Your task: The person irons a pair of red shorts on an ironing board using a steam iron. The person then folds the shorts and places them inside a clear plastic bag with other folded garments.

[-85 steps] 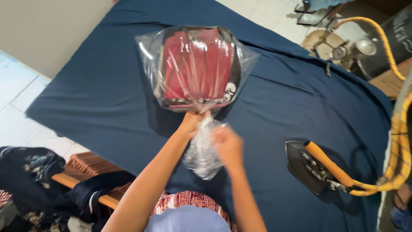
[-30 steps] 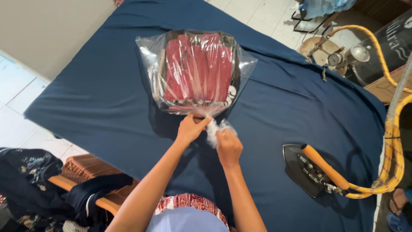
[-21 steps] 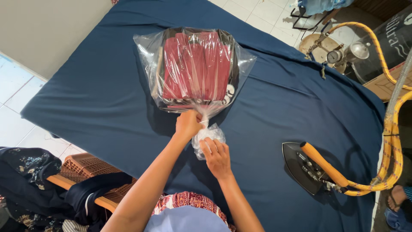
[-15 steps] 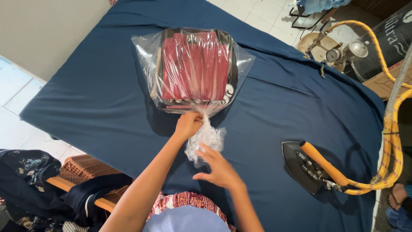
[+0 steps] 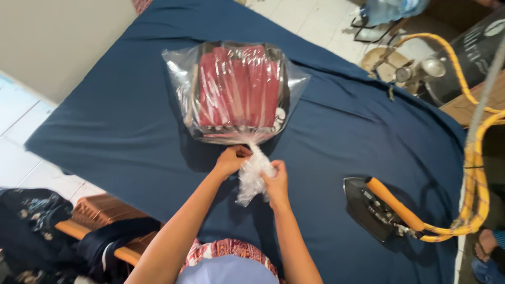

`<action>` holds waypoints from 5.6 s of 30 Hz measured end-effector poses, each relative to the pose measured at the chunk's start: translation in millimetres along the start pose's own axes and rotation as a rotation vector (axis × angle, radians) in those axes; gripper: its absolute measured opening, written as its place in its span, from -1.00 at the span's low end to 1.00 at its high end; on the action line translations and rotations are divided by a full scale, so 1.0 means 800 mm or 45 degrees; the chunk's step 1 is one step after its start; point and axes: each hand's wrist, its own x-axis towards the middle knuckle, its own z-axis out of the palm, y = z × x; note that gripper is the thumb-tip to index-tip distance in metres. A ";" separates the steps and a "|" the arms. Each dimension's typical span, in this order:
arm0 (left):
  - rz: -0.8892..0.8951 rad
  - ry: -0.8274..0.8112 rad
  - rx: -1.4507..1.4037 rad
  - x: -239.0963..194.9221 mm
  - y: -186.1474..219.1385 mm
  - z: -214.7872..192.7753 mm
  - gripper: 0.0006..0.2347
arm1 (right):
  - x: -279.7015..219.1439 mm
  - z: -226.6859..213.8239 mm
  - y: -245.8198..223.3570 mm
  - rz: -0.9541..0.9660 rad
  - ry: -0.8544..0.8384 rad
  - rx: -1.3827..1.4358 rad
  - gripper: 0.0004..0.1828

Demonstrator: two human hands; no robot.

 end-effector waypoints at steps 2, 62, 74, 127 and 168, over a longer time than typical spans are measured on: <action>-0.166 0.133 0.242 -0.026 0.034 0.002 -0.74 | -0.012 -0.001 0.001 -0.443 0.170 -0.641 -0.64; -0.252 -0.116 -1.056 -0.007 -0.056 0.029 -0.52 | -0.066 -0.016 -0.047 -0.860 -0.074 -0.460 -0.67; 0.058 0.142 0.088 0.033 -0.087 0.004 -0.68 | -0.038 -0.002 -0.053 -0.972 -0.211 -0.685 -0.75; -0.429 0.057 -1.250 0.073 -0.048 -0.033 -0.85 | 0.098 0.032 0.068 0.250 0.050 -0.069 -0.53; -0.378 0.284 -1.309 0.053 -0.013 -0.066 -0.75 | 0.175 0.101 0.109 0.622 -0.292 1.468 -0.52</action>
